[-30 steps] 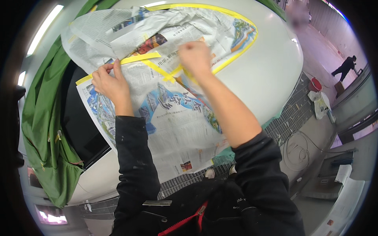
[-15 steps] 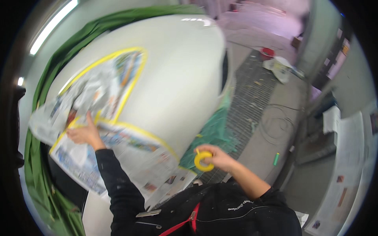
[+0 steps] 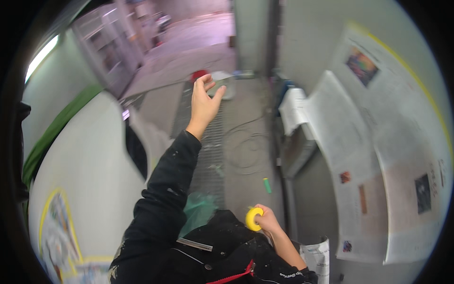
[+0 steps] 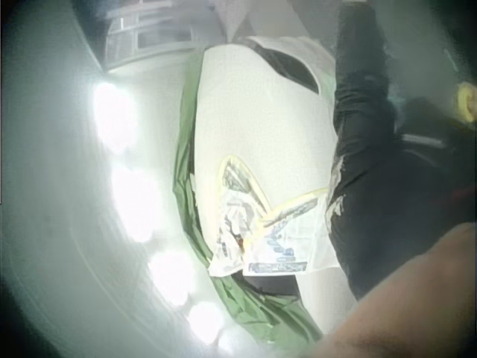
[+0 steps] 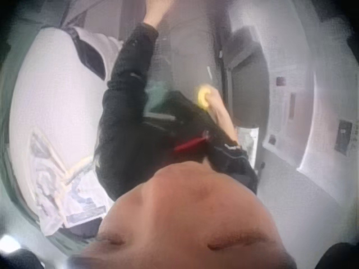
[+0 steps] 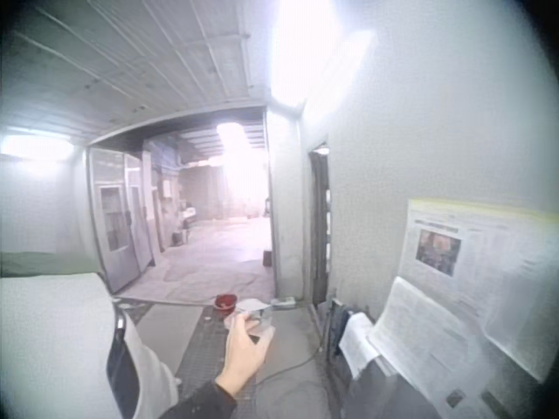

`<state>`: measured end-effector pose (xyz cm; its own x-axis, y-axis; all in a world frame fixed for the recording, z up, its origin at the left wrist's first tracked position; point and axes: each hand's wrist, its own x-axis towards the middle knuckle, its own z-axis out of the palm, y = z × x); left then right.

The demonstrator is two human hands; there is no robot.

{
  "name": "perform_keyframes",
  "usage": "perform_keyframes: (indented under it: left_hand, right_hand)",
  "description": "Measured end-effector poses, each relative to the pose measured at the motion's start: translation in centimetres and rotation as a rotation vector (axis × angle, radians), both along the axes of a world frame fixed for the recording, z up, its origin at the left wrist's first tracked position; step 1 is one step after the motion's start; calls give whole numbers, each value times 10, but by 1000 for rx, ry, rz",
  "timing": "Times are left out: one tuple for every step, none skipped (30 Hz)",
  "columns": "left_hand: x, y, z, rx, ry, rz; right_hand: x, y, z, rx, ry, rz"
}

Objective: The person tapes sheets of newspaper onto a white car hood using yellow masking tape. They smooth the paper, tear tape, and press it along edges and seams to secure the coverage. A green cloth is also taped over part of the hood.

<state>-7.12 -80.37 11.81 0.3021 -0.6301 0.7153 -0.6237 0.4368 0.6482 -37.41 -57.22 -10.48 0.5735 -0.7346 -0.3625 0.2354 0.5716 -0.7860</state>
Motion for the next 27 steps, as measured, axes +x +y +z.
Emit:
perform_keyframes:
  left_hand:
    - [-29, -39, 1, 53, 130, -156]
    - [-55, -78, 4, 118, 242, -322]
    - [-79, -115, 8, 174, 249, -449]
    - [-105, -151, 14, 242, 284, -536]
    - [-132, -185, 21, 292, 313, -630]
    - [-160, -217, 29, 340, 339, -723]
    - [-190, -247, 37, 377, 386, -814]
    - [-218, -275, 47, 411, 374, -884]
    - [-246, -301, 56, 315, 249, -826]
    - [-273, -323, 64, 252, 137, -730]
    - [-297, -343, 72, 206, 276, -853]
    - [-318, -359, 81, 204, 411, -946]
    - [-332, -371, 87, 273, 513, -1051]
    - [-341, -380, 92, 249, 519, -1157]
    - [-347, -387, 96, 280, 492, -1280]
    - [-351, -393, 100, 260, 506, -1376]
    - [-354, -396, 105, 147, 363, -1199]
    - [-353, -398, 110, 181, 400, -1155]
    - [-351, -401, 115, 174, 447, -1084]
    - [-348, -403, 121, 198, 463, -1041]
    - [-343, -406, 125, 249, 470, -1163]
    - [-338, -409, 129, 348, 448, -1312]
    - [-332, -410, 132, 444, 446, -1415]
    - [-329, -412, 135, 370, 405, -1450]
    - [-325, -412, 138, 291, 389, -1432]
    - [-323, -413, 140, 254, 370, -1374]
    - [-322, -414, 145, 213, 381, -1334]
  right_hand:
    - [-18, -8, 7, 160, -256, -149]
    - [-35, -16, 14, 179, -602, -144]
    - [-46, -24, 21, 35, -564, -163]
    - [-54, -32, 27, -110, -498, -177]
    - [-57, -41, 32, -210, -378, -202]
    - [-58, -50, 37, -259, -280, -221]
    - [-54, -63, 39, -282, -248, -251]
    - [-48, -76, 41, -305, -168, -274]
    - [-41, -92, 42, -329, -198, -299]
    - [-32, -106, 42, -342, -207, -345]
    - [-23, -124, 43, -335, -208, -407]
    - [-15, -141, 44, -363, -222, -476]
    - [-7, -156, 45, -378, -203, -553]
    - [-1, -170, 47, -381, -217, -598]
    - [2, -182, 50, -401, -168, -607]
    - [3, -193, 53, -444, -113, -611]
    - [4, -206, 56, -394, -122, -639]
    - [4, -217, 58, -371, -146, -662]
    - [6, -227, 61, -404, -193, -676]
    - [6, -237, 63, -383, -192, -685]
    - [5, -244, 65, -362, -195, -690]
    - [4, -251, 66, -331, -155, -694]
    - [4, -256, 67, -383, -166, -685]
    - [3, -261, 67, -398, -133, -677]
    - [2, -264, 67, -429, -98, -668]
    - [2, -267, 66, -398, -124, -683]
    - [2, -269, 65, -389, -149, -690]
